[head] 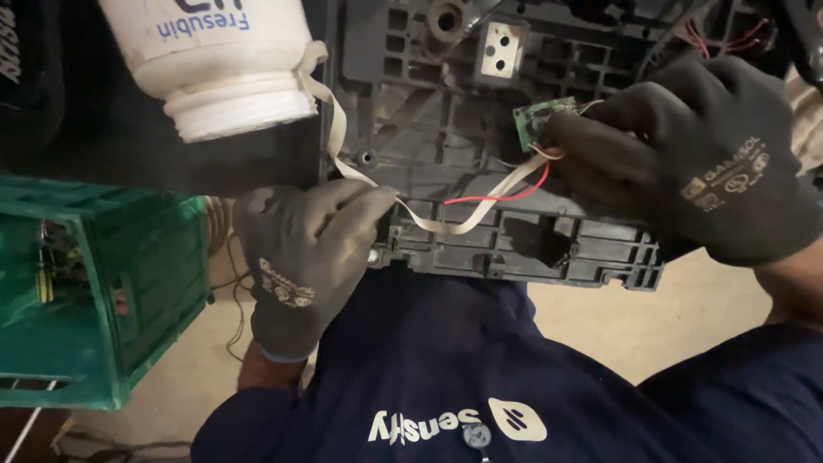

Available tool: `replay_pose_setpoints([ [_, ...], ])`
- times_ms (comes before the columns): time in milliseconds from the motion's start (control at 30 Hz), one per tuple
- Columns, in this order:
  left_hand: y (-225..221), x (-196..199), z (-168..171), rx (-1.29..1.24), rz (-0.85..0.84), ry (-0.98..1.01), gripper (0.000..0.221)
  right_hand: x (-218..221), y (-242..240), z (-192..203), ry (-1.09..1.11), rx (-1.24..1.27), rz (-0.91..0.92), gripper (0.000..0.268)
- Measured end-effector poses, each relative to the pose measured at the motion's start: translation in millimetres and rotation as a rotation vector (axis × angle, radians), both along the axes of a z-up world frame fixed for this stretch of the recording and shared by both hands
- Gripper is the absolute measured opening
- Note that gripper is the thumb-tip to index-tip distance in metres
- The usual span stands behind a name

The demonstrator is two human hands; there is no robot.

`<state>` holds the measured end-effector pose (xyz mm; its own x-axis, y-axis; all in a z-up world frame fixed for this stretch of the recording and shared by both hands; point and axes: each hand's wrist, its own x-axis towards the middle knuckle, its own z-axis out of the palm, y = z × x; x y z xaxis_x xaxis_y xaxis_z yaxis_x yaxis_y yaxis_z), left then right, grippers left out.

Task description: Wiring and managing a circuit board within a plastic device housing

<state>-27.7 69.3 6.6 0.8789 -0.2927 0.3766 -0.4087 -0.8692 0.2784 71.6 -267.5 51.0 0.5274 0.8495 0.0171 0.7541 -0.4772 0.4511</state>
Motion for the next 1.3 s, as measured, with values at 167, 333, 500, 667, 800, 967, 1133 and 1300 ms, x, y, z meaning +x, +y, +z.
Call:
replay_pose_setpoints([
  [167,-6.3,-2.7,11.5,-0.118,-0.039,-0.052,0.003,-0.5,6.9,-1.1,0.011,0.142,0.077,0.033],
  [333,-27.6,3.0,14.6,-0.196,-0.073,-0.216,0.009,2.9,17.1,-8.9,-0.004,0.233,0.122,0.030],
  [500,-52.8,23.6,18.6,-0.130,-0.104,-0.027,0.024,-0.6,18.5,-11.0,0.026,0.284,0.102,0.030],
  [667,-67.9,33.5,32.3,-0.070,-0.114,0.079,0.036,0.6,15.9,-14.1,-0.006,0.298,0.115,0.030],
  [800,-70.7,37.6,27.3,-0.019,-0.113,0.110,0.025,2.5,13.5,-12.3,0.016,0.305,0.162,0.042],
  [967,-72.7,40.7,21.1,-0.050,-0.110,0.107,0.024,1.4,1.7,-8.8,0.067,0.234,0.096,0.038],
  [1133,-69.3,48.5,14.6,-0.095,-0.227,0.080,0.017,13.4,-3.7,-6.4,0.193,0.373,0.189,0.032],
  [1300,-70.8,47.6,7.4,-0.128,-0.365,0.028,0.017,12.2,-12.1,-10.4,0.252,0.389,0.144,0.021],
])
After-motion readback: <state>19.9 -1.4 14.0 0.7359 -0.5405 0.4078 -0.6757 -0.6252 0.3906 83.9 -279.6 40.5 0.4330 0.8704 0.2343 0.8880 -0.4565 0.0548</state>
